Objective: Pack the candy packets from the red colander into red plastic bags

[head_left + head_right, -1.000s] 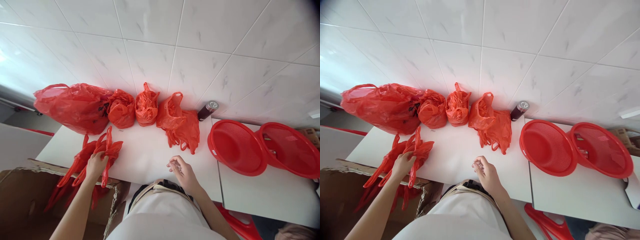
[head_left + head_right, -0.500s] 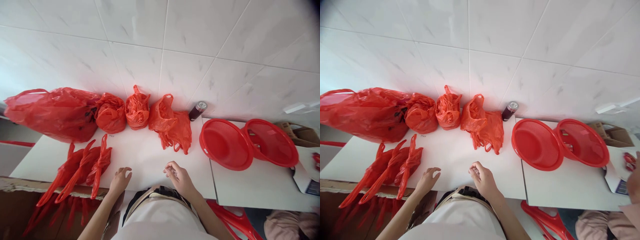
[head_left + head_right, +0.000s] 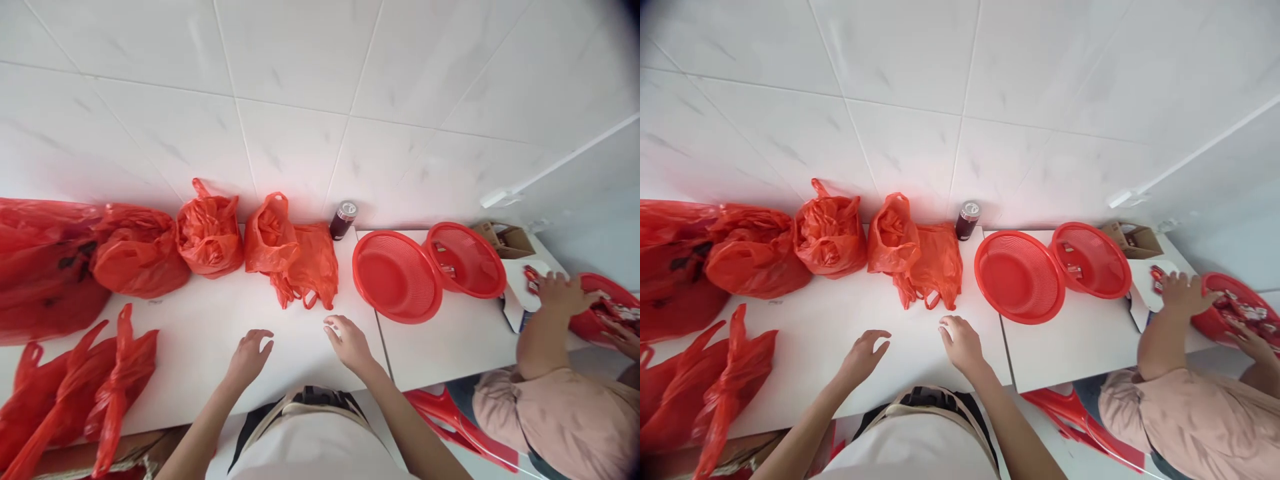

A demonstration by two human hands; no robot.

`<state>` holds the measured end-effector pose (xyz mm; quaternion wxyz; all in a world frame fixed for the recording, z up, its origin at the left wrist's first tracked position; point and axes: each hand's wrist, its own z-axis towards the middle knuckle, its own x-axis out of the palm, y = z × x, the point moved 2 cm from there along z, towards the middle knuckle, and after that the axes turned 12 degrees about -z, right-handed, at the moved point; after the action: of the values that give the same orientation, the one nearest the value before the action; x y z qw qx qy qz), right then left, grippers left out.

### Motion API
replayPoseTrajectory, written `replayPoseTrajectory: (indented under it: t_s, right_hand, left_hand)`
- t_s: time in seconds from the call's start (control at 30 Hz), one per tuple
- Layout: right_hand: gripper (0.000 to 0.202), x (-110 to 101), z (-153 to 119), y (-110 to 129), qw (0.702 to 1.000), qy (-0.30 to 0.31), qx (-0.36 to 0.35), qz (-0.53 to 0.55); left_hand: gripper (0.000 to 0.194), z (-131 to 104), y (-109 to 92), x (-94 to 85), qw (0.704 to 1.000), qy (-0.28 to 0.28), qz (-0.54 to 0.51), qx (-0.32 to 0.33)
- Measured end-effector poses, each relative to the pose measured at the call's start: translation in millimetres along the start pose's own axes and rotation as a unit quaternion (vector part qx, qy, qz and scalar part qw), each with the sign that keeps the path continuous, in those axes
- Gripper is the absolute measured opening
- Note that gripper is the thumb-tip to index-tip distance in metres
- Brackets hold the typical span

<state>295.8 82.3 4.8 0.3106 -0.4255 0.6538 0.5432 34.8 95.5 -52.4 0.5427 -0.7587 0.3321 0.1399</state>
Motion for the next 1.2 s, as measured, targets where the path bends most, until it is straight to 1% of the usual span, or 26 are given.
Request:
replayPoseTrajectory:
  t_s: [0.07, 0.1, 0.17, 0.23, 0.3, 0.37, 0.43, 0.47, 0.5, 0.53, 0.57, 0.63, 0.7, 0.73, 0.8, 0.87, 0.93, 1.03, 1.1, 1.17, 1.2]
  right_hand:
    - [0.030, 13, 18, -15, 0.997, 0.013, 0.022, -0.079]
    - [0.033, 19, 27, -21, 0.994, 0.022, 0.031, -0.102]
    - [0.035, 27, 44, -29, 0.992, 0.032, 0.039, -0.112]
    - [0.034, 25, 56, -31, 0.994, 0.025, 0.034, -0.102]
    - [0.033, 11, 62, -27, 0.996, 0.002, 0.018, -0.090]
    - [0.034, -15, 62, -17, 0.997, -0.055, -0.014, -0.054]
    - [0.034, -43, 57, -2, 0.988, -0.131, -0.069, 0.033]
    - [0.032, -55, 54, 6, 0.979, -0.155, -0.100, 0.088]
    - [0.029, -65, 50, 13, 0.969, -0.162, -0.126, 0.141]
    - [0.025, -72, 46, 18, 0.960, -0.153, -0.141, 0.186]
    - [0.022, -75, 42, 23, 0.957, -0.129, -0.144, 0.217]
    - [0.019, -77, 32, 28, 0.951, -0.078, -0.144, 0.260]
    - [0.018, -77, 18, 29, 0.944, -0.041, -0.155, 0.289]
    - [0.018, -78, 10, 29, 0.939, -0.028, -0.166, 0.299]
    - [0.017, -86, -5, 23, 0.931, -0.011, -0.182, 0.316]
    - [0.018, -98, -16, 11, 0.923, -0.014, -0.181, 0.339]
    - [0.019, -113, -19, -8, 0.916, -0.039, -0.156, 0.367]
    - [0.019, -125, -17, -41, 0.909, -0.100, -0.077, 0.397]
    - [0.020, -124, -16, -58, 0.904, -0.113, -0.033, 0.411]
    - [0.025, -114, -17, -67, 0.899, -0.093, -0.009, 0.429]
    - [0.028, -108, -17, -69, 0.896, -0.080, -0.003, 0.436]
  left_hand:
    - [0.031, 4, -20, 6.0, 1.000, -0.005, -0.006, 0.014]
    - [0.031, 3, -28, 9.9, 1.000, -0.007, -0.011, 0.021]
    - [0.031, -5, -42, 19.2, 0.999, -0.008, -0.017, 0.032]
    - [0.030, -17, -47, 29.4, 0.999, -0.008, -0.027, 0.033]
    - [0.029, -29, -46, 38.0, 0.999, -0.012, -0.046, 0.021]
    - [0.029, -39, -42, 42.0, 0.997, -0.031, -0.071, 0.004]
    - [0.030, -44, -44, 39.7, 0.993, -0.082, -0.089, 0.005]
    - [0.030, -45, -48, 36.7, 0.989, -0.118, -0.093, 0.013]
    - [0.031, -44, -56, 33.4, 0.983, -0.155, -0.093, 0.028]
    - [0.031, -42, -66, 30.6, 0.977, -0.189, -0.088, 0.046]
    - [0.031, -39, -77, 29.2, 0.971, -0.214, -0.080, 0.066]
    - [0.029, -29, -100, 32.5, 0.965, -0.232, -0.056, 0.112]
    - [0.028, -15, -116, 42.5, 0.961, -0.227, -0.024, 0.158]
    - [0.029, -6, -120, 48.3, 0.959, -0.226, -0.006, 0.171]
    - [0.026, 11, -119, 57.0, 0.959, -0.229, 0.029, 0.166]
    - [0.019, 27, -111, 58.4, 0.964, -0.224, 0.047, 0.133]
    - [0.020, 38, -103, 52.2, 0.971, -0.204, 0.047, 0.111]
    - [0.027, 41, -103, 35.6, 0.977, -0.176, 0.036, 0.112]
    - [0.029, 35, -108, 25.6, 0.981, -0.151, 0.030, 0.115]
    - [0.029, 23, -114, 18.0, 0.988, -0.113, 0.009, 0.110]
    - [0.027, 15, -116, 14.8, 0.991, -0.093, -0.016, 0.092]
